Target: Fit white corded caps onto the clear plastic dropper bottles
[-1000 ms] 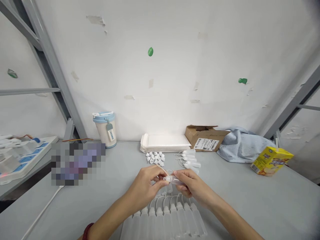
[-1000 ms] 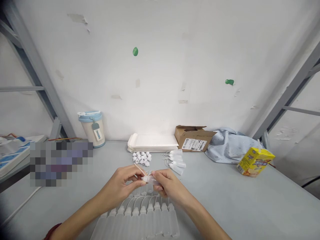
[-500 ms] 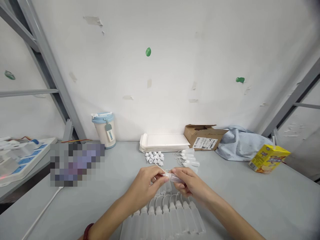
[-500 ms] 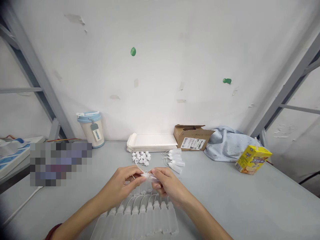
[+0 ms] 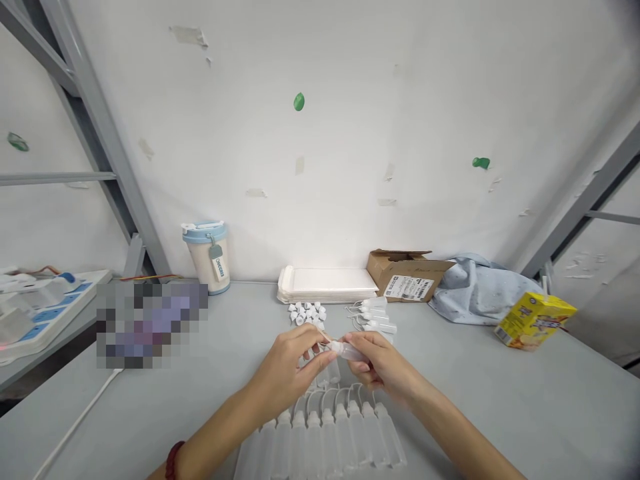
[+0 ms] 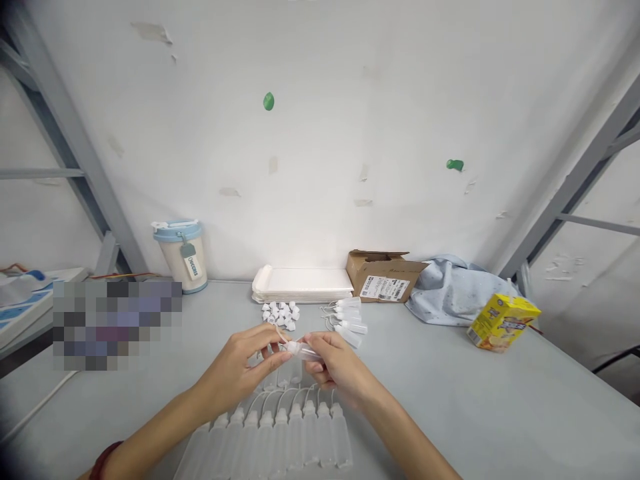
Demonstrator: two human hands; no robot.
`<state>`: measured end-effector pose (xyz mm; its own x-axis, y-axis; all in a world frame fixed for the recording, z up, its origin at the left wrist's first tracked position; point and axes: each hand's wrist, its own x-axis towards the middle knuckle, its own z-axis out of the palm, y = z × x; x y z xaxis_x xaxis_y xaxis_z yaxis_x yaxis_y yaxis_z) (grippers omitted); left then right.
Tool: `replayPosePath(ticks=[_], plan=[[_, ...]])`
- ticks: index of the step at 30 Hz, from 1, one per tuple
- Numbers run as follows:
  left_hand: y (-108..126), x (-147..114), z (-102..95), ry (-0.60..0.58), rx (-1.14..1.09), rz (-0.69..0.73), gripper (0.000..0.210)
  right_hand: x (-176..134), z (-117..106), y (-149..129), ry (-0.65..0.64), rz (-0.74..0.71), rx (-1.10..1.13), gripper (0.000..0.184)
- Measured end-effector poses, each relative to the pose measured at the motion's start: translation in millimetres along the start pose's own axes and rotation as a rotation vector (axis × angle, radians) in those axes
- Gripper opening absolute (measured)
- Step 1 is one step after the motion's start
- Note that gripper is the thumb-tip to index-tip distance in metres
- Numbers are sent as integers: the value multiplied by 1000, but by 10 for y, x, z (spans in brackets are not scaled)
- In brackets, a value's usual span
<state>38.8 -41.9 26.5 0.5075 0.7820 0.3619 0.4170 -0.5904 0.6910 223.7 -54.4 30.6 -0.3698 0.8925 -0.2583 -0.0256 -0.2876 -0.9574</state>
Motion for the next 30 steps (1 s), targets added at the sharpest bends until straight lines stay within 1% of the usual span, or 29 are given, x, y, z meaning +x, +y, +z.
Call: replayPosePath(ticks=[4,9,11,14,16,18,20,22,24,27,30], plan=[[21,-10,18,-13,-36,-23,17,6,-10,26,1,25,-7,33],[18,-5,8,-16,-47,32,12,9,-9,44,-1,53,14,33],[28,-4,2,-24,-74,6,12,5,-1,38,-13,57,17,31],[48,-5,-5,-48,-125,-94,12,2,20,36,-26,44,3,34],[51,4,-15,-50,-181,-164,14,3,37,43,-26,-19,-31,37],[39,23,-29,-40,-272,-226,18,5,51,53,2,-136,-120,36],[20,45,-44,-48,-382,-277,22,9,56,64,71,-264,-249,34],[7,56,-50,-63,-459,-298,23,17,54,74,141,-347,-345,33],[8,53,-43,-53,-476,-271,22,31,46,85,178,-373,-368,35],[25,35,-23,10,-452,-225,19,50,35,101,203,-366,-348,37],[31,35,-13,20,-480,-247,20,51,32,110,204,-391,-328,37]])
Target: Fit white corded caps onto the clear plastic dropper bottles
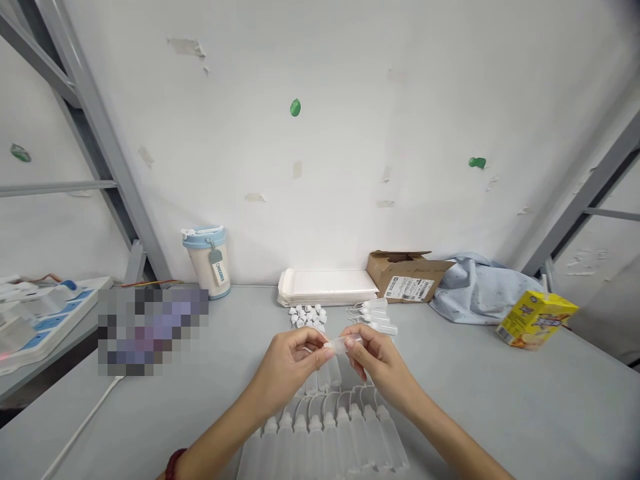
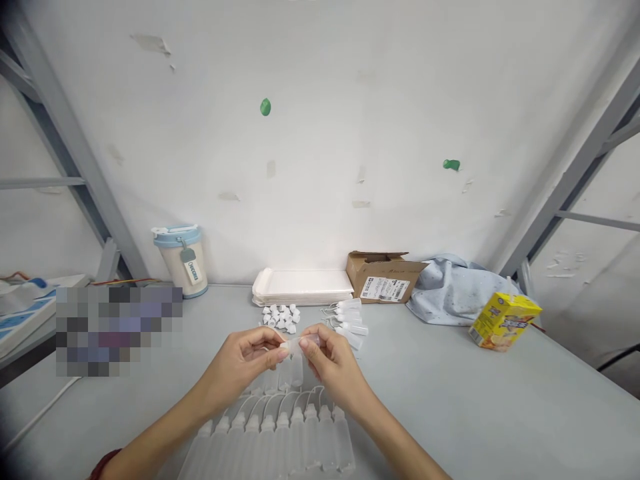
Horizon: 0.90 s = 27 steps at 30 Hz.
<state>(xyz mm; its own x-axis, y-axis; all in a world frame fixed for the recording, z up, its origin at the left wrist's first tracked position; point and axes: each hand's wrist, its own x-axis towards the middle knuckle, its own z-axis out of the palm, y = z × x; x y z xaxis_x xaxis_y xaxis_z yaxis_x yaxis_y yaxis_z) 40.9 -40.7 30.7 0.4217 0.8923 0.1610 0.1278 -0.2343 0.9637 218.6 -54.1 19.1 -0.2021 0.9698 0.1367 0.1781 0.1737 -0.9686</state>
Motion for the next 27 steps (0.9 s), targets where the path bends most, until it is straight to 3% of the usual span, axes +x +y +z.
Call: replayPosePath(ticks=[5,10,15,21,24,27], plan=[[-9,21,-11,-125,-97,-151,38,-24,-1,-32,-30,-36,23,36],[-26,23,-10,-157,-245,-300,44,-31,17,-48,-37,-20,-10,38],[-37,2,8,-150,-53,-201,33,-19,30,18,18,2,-48,40],[-91,-44,55,2,497,150,25,14,22,45,-1,56,42,43],[-82,-40,55,6,458,155,22,23,15,25,-3,59,79,43],[-42,-30,46,-58,240,2,29,15,2,1,-5,34,71,41]])
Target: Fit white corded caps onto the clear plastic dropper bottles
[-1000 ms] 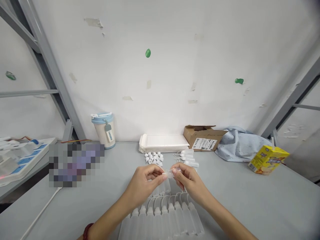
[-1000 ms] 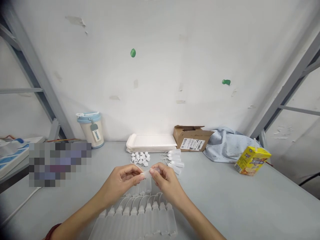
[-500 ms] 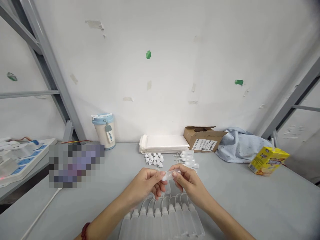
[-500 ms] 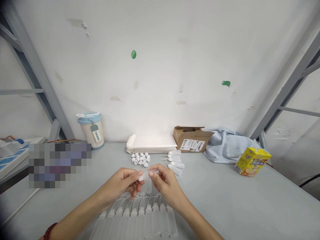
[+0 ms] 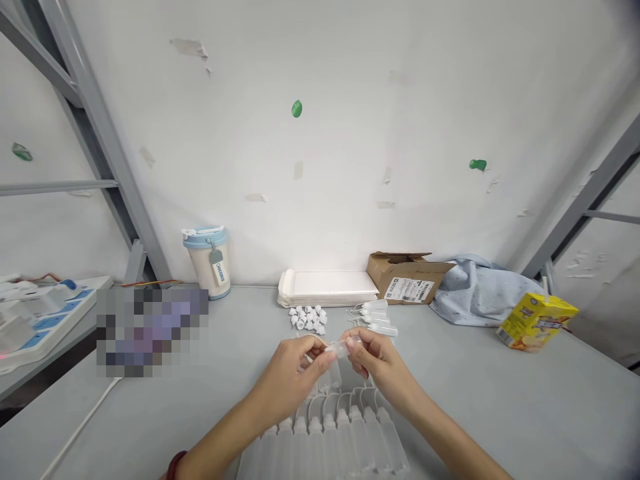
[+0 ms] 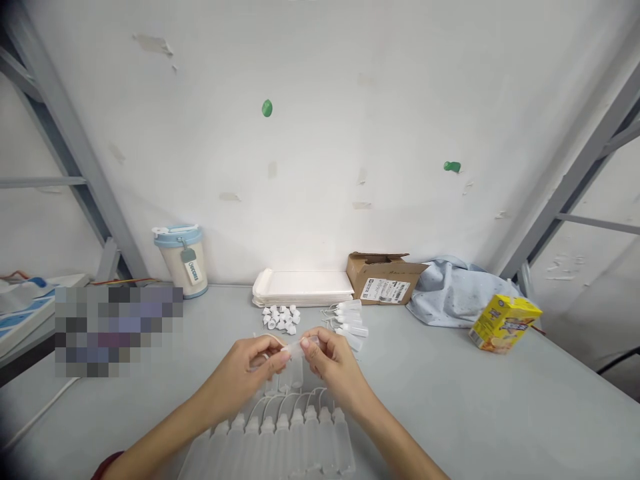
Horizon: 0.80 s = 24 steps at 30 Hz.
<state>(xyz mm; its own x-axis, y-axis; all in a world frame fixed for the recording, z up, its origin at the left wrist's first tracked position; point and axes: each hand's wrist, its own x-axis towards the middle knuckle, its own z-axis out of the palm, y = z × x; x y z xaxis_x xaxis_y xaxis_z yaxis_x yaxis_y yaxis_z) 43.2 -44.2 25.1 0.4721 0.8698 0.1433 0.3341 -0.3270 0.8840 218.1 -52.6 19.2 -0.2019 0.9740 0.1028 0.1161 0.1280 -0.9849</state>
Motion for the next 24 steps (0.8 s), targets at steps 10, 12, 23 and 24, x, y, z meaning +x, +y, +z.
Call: replayPosePath(ticks=[10,12,23,24], plan=[[76,8,-29,-187,-505,-306,44,-19,-3,6,-27,-42,18,39],[67,9,-28,-192,-516,-313,42,-12,-1,31,-30,-9,50,39],[-68,-61,86,19,463,218,33,15,6,5,-9,110,161,48],[-85,-69,90,25,551,278,30,14,7,4,-14,124,172,48]])
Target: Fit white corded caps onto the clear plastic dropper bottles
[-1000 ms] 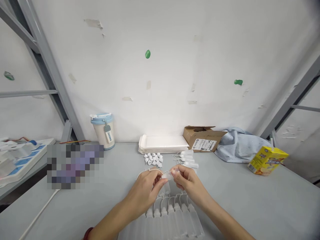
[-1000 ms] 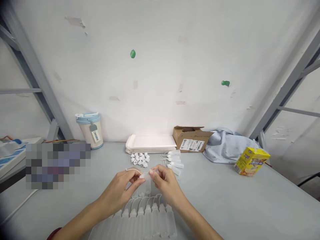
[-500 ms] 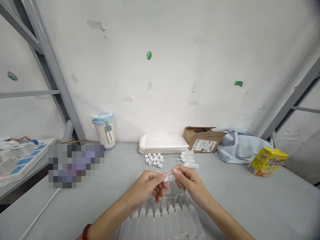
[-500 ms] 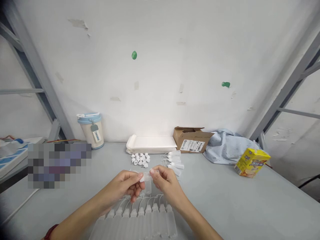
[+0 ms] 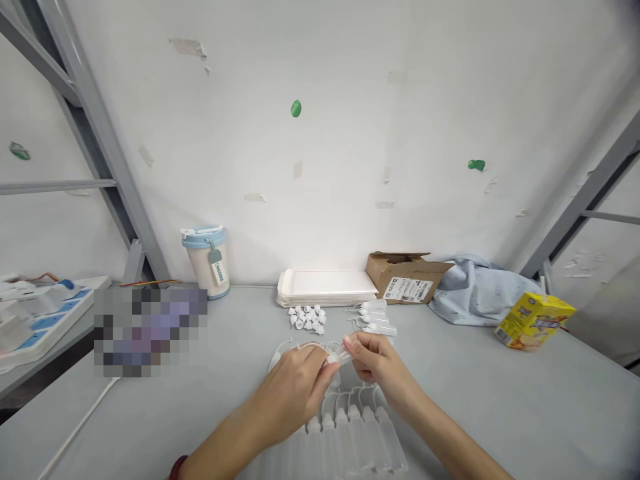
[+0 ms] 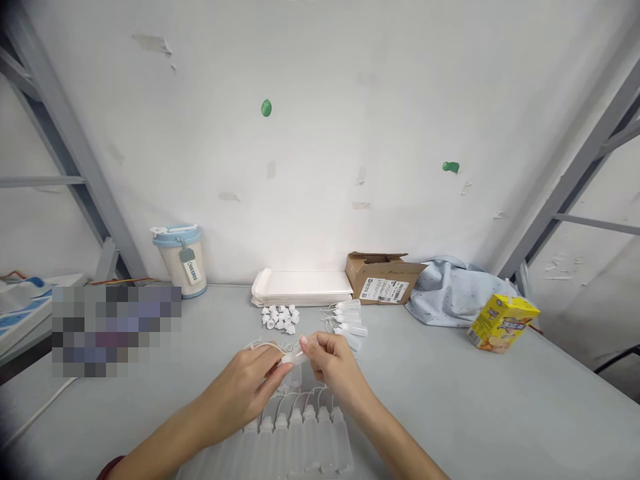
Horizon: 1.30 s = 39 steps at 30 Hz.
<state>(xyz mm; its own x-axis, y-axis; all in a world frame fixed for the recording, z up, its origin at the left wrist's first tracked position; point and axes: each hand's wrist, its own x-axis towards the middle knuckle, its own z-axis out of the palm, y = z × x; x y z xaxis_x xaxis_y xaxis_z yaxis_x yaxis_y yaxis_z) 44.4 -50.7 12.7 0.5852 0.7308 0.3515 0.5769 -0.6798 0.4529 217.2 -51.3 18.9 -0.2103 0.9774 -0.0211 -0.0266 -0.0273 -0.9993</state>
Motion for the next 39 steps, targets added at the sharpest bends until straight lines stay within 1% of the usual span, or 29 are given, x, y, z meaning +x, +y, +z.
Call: replayPosePath(ticks=[1,3,5,7,9,12,14,16,18,22,23,27,28,29,30,31,32,33,34,36,39], plan=[[-13,-6,5,2,55,40,29,0,0,4,-5,9,-2,48],[-55,2,-4,-6,87,76,26,5,-6,26,12,-9,-68,46],[-128,32,-31,-5,62,71,20,19,-24,59,90,-81,-214,39],[-239,70,-62,27,43,43,16,38,-62,86,211,-180,-380,34],[-372,101,-82,81,65,1,18,59,-126,89,346,-268,-473,33],[-555,133,-81,116,86,-53,22,88,-277,46,554,-377,-471,32],[-635,162,-62,103,71,-68,23,114,-401,7,681,-461,-449,29],[-676,208,-33,88,46,-57,23,151,-526,-18,767,-555,-429,27],[-684,270,-1,75,35,-29,23,194,-629,-25,785,-618,-402,26],[-648,390,59,36,75,4,22,232,-719,-41,754,-654,-351,22],[-638,415,71,24,98,9,22,227,-720,-56,757,-683,-353,20],[-631,512,99,-34,197,37,20,200,-729,-103,779,-878,-429,15],[-637,540,103,-46,208,41,19,209,-746,-93,774,-890,-480,14],[-644,569,107,-55,213,44,17,227,-769,-67,749,-858,-555,13],[-651,596,110,-61,213,45,16,255,-796,-26,707,-790,-642,12],[-657,620,113,-66,216,46,15,288,-824,28,658,-704,-729,11],[-660,639,116,-70,218,48,15,325,-850,91,585,-578,-809,11],[-662,653,119,-72,220,49,15,361,-872,158,556,-513,-839,10],[-661,661,122,-72,222,49,15,393,-889,222,550,-470,-857,7],[-657,661,127,-70,225,48,15,435,-904,319,550,-409,-890,9],[-652,643,132,-68,233,43,15,439,-891,356,555,-374,-928,12]])
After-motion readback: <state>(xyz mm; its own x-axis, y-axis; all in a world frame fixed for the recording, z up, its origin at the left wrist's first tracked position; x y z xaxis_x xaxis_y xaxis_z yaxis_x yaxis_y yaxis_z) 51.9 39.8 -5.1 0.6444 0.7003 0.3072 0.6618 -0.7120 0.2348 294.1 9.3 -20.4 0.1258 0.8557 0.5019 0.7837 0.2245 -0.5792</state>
